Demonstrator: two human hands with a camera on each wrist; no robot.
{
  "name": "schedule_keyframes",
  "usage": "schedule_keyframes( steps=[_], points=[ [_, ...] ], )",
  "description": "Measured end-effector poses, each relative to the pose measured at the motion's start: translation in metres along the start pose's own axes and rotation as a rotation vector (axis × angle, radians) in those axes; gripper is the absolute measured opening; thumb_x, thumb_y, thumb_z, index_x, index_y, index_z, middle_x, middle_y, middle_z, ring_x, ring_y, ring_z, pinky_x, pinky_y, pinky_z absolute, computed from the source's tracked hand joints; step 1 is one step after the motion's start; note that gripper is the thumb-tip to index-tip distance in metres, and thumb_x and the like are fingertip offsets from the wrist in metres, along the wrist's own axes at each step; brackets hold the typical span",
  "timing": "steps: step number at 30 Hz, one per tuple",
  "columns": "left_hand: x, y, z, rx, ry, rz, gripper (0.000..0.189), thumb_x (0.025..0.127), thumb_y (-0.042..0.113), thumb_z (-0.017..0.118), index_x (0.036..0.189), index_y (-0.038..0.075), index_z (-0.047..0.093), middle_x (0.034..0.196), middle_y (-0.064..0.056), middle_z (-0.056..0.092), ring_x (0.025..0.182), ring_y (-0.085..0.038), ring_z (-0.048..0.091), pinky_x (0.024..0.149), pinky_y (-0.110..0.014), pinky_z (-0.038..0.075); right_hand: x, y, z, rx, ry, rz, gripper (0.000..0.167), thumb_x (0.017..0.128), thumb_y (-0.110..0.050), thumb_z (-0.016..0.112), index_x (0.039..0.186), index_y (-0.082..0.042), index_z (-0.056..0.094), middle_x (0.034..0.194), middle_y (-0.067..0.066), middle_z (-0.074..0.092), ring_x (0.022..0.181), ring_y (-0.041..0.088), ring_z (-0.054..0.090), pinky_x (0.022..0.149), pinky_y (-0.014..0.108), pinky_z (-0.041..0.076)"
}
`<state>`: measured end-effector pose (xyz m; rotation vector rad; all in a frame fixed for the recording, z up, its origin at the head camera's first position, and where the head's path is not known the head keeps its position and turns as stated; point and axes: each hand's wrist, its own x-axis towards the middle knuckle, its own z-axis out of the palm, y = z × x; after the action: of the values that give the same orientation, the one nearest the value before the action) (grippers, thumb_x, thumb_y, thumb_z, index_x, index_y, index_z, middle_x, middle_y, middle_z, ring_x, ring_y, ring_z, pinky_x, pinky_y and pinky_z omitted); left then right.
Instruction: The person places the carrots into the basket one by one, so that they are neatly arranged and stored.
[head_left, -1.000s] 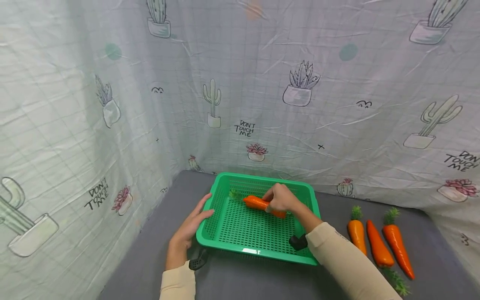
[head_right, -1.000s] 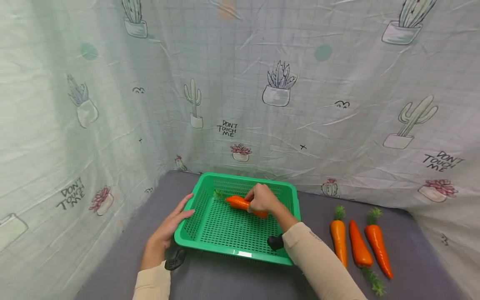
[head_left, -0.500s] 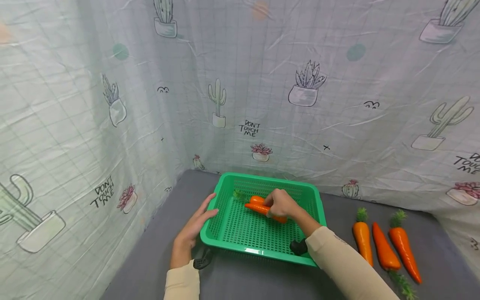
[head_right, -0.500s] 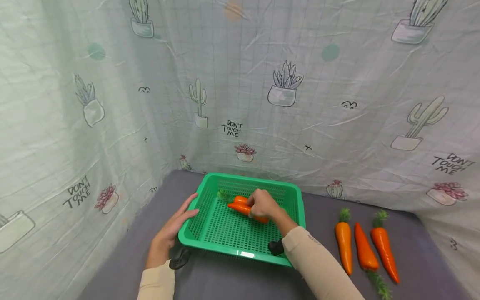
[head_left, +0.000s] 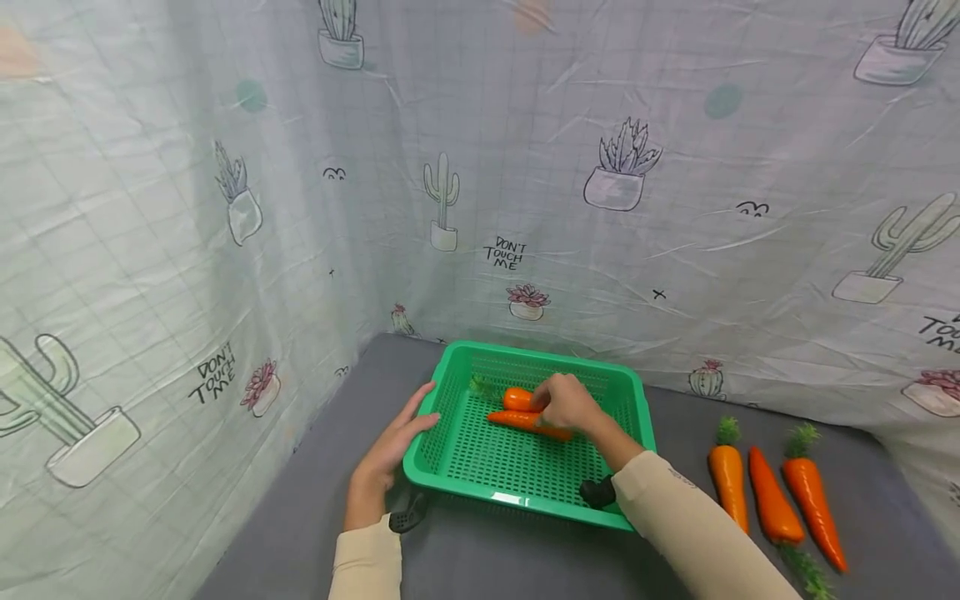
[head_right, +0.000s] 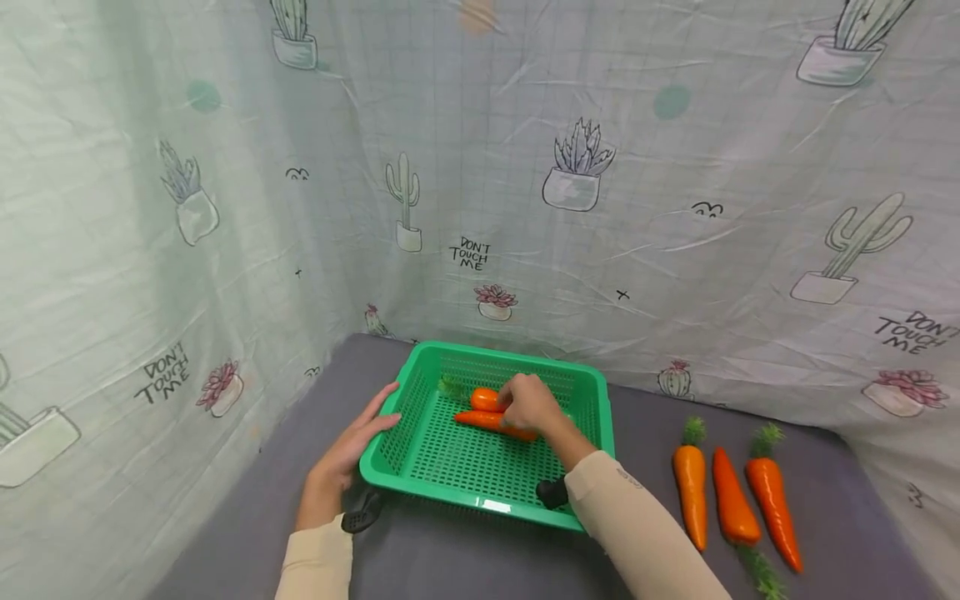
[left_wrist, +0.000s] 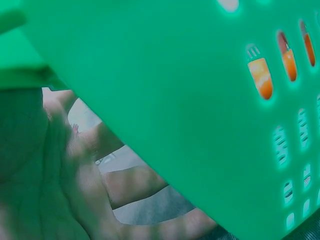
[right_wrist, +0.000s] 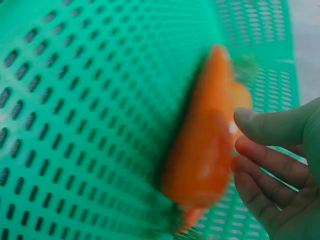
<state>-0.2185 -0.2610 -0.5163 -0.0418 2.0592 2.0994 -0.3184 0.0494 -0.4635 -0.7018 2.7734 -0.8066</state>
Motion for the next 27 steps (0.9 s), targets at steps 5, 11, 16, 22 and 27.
schedule_keyframes(
  steps=[5, 11, 16, 22, 27],
  points=[
    [-0.002, -0.004, 0.001, 0.031, -0.003, -0.01, 0.067, 0.106, 0.041, 0.058, 0.165, 0.041, 0.025, 0.168, -0.014, 0.032, 0.134, -0.033, 0.056, 0.097, -0.041, 0.052, -0.023, -0.002, -0.043, 0.16, 0.091, 0.032, 0.029, 0.088, -0.007, 0.081, 0.115, 0.003, 0.077, 0.111, 0.018, 0.078, 0.102, 0.032, 0.073, 0.086, 0.045, 0.06],
    [-0.002, 0.001, -0.002, 0.048, 0.029, -0.005, 0.063, 0.105, 0.043, 0.059, 0.161, 0.049, 0.029, 0.168, -0.01, 0.031, 0.144, -0.038, 0.045, 0.106, -0.05, 0.047, -0.078, 0.005, -0.11, 0.237, 0.255, 0.091, 0.032, 0.097, -0.017, 0.074, 0.124, -0.001, 0.074, 0.12, 0.021, 0.074, 0.107, 0.034, 0.069, 0.087, 0.043, 0.058],
    [0.0, 0.008, -0.004, 0.07, 0.013, -0.007, 0.063, 0.106, 0.044, 0.056, 0.161, 0.051, 0.026, 0.171, -0.008, 0.026, 0.15, -0.039, 0.04, 0.111, -0.054, 0.043, -0.133, 0.039, -0.13, 0.197, 0.326, 0.202, 0.036, 0.1, -0.028, 0.072, 0.126, -0.004, 0.073, 0.126, 0.02, 0.071, 0.107, 0.027, 0.067, 0.083, 0.035, 0.055],
    [-0.003, 0.009, -0.005, 0.067, -0.001, -0.003, 0.065, 0.106, 0.043, 0.055, 0.163, 0.047, 0.023, 0.174, -0.007, 0.019, 0.155, -0.039, 0.03, 0.116, -0.058, 0.037, -0.195, 0.087, -0.126, 0.155, 0.279, 0.401, 0.043, 0.099, -0.034, 0.073, 0.128, -0.002, 0.072, 0.118, 0.015, 0.077, 0.093, 0.014, 0.07, 0.081, 0.04, 0.058],
    [-0.003, 0.01, -0.005, 0.062, -0.013, 0.001, 0.067, 0.107, 0.04, 0.055, 0.165, 0.041, 0.021, 0.172, -0.011, 0.022, 0.147, -0.039, 0.041, 0.108, -0.048, 0.044, -0.221, 0.111, -0.123, 0.198, 0.19, 0.528, 0.05, 0.098, -0.037, 0.073, 0.131, 0.0, 0.069, 0.116, 0.013, 0.078, 0.092, 0.017, 0.072, 0.082, 0.045, 0.058]
  ],
)
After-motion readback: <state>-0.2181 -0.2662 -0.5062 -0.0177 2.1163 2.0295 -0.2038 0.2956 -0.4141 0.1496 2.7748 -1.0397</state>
